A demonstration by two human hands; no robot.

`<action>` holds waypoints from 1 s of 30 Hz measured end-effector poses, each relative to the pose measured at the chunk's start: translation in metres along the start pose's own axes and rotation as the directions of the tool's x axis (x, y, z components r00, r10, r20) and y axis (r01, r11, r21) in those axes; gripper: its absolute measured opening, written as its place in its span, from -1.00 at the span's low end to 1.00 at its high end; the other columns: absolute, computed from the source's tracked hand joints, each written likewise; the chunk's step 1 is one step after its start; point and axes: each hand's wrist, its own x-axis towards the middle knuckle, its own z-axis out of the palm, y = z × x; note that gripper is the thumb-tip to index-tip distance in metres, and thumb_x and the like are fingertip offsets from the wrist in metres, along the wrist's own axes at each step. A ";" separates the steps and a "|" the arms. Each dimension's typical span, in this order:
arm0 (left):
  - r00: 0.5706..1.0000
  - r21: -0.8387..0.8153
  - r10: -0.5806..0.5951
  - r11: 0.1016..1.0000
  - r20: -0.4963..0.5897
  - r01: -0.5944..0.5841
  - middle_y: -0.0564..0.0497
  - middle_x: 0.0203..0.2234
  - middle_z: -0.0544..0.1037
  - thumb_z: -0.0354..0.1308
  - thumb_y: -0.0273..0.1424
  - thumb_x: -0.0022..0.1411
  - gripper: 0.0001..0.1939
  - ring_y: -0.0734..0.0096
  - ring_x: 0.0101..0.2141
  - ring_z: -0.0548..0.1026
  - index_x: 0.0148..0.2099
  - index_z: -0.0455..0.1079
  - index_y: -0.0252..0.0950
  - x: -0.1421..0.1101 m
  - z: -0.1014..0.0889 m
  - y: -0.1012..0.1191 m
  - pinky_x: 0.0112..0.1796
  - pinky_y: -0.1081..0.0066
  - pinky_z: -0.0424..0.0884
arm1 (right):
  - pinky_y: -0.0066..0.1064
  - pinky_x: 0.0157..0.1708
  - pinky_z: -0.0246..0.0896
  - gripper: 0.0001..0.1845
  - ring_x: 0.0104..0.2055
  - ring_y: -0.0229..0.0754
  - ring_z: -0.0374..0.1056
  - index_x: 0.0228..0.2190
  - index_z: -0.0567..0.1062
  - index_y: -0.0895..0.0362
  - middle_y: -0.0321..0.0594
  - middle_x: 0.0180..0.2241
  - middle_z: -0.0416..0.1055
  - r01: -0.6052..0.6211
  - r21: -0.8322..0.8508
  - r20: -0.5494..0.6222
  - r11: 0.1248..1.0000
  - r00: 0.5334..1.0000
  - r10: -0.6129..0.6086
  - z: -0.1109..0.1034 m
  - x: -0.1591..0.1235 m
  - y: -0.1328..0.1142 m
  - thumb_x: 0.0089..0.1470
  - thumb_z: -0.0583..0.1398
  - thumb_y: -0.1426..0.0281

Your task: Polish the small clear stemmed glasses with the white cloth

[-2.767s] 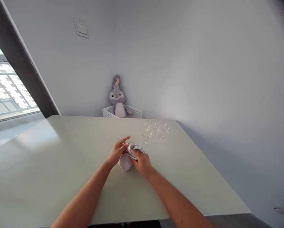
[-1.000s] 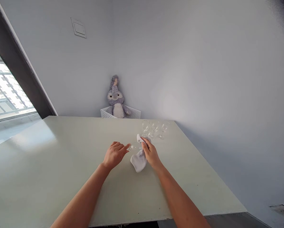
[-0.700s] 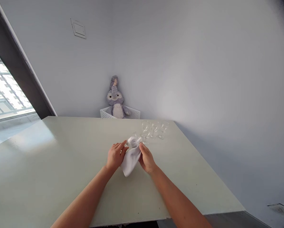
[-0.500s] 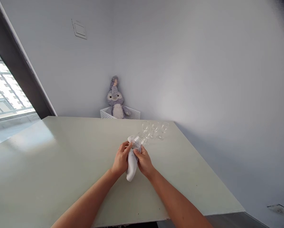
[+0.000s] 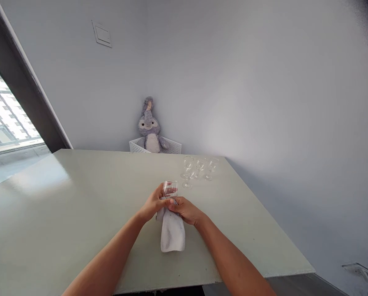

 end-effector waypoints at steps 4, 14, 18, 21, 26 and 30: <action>0.994 -0.076 -0.026 0.997 -0.110 0.017 -0.18 -0.07 0.37 0.29 -0.35 -0.10 -0.38 0.13 -0.06 0.36 0.01 0.13 -0.21 0.004 0.002 -0.005 -0.09 0.17 0.29 | -0.46 -0.49 0.08 -0.68 -0.48 -0.27 0.23 -0.28 0.41 0.15 -0.27 -0.44 0.36 0.006 -0.478 -0.131 0.878 0.988 -0.078 -0.004 -0.001 -0.002 0.02 0.13 0.18; 0.831 -0.142 0.004 0.985 -0.556 -0.100 -0.10 -0.14 0.41 0.31 -0.38 -0.13 -0.46 0.28 -0.20 0.48 -0.11 0.13 -0.21 0.011 -0.005 -0.014 -0.15 0.22 0.36 | -0.35 -0.32 0.21 -0.60 -0.22 -0.11 0.36 0.04 0.20 0.10 -0.10 -0.11 0.37 -0.149 -0.985 -0.171 0.086 0.910 -0.377 0.015 0.006 0.014 0.17 -0.07 0.31; 0.721 -0.214 -0.033 0.963 -0.692 -0.162 -0.09 -0.15 0.42 0.31 -0.43 -0.12 -0.48 0.33 -0.23 0.49 -0.12 0.14 -0.21 0.014 -0.021 -0.015 -0.19 0.29 0.40 | -0.37 -0.21 0.24 -0.62 -0.07 -0.18 0.30 0.02 0.25 0.02 -0.24 0.08 0.20 0.060 -0.995 0.025 0.078 0.921 -0.390 0.013 0.004 0.015 0.17 -0.05 0.34; 0.689 -0.339 -0.107 0.917 -0.717 -0.210 -0.04 -0.23 0.45 0.30 -0.48 -0.11 -0.51 0.37 -0.27 0.50 -0.15 0.13 -0.22 0.018 -0.031 -0.019 -0.22 0.34 0.42 | -0.39 -0.14 0.23 -0.62 0.01 -0.21 0.23 0.01 0.27 0.01 -0.29 0.10 0.17 0.173 -0.978 0.115 0.114 0.911 -0.396 0.016 0.001 0.011 0.16 -0.02 0.27; 0.807 -0.536 -0.236 0.837 -0.542 -0.115 -0.02 -0.41 0.50 0.28 -0.52 -0.09 -0.64 0.32 -0.30 0.52 -0.24 0.20 -0.30 0.019 -0.031 -0.025 -0.34 0.43 0.45 | -0.36 -0.07 0.19 -0.61 0.10 -0.17 0.11 0.04 0.25 0.00 -0.24 0.14 0.09 0.247 -0.959 0.166 0.139 0.887 -0.432 0.016 -0.004 0.004 0.19 -0.07 0.30; 0.882 -0.595 -0.259 0.803 -0.394 -0.030 -0.12 -0.37 0.52 0.24 -0.48 -0.04 -0.79 0.29 -0.32 0.52 -0.32 0.31 -0.38 0.017 -0.024 -0.024 -0.41 0.47 0.45 | -0.40 -0.21 0.24 -0.66 -0.11 -0.21 0.27 -0.03 0.32 -0.05 -0.21 0.02 0.20 0.278 -0.931 0.118 0.239 0.845 -0.521 0.007 -0.002 0.002 0.14 0.02 0.32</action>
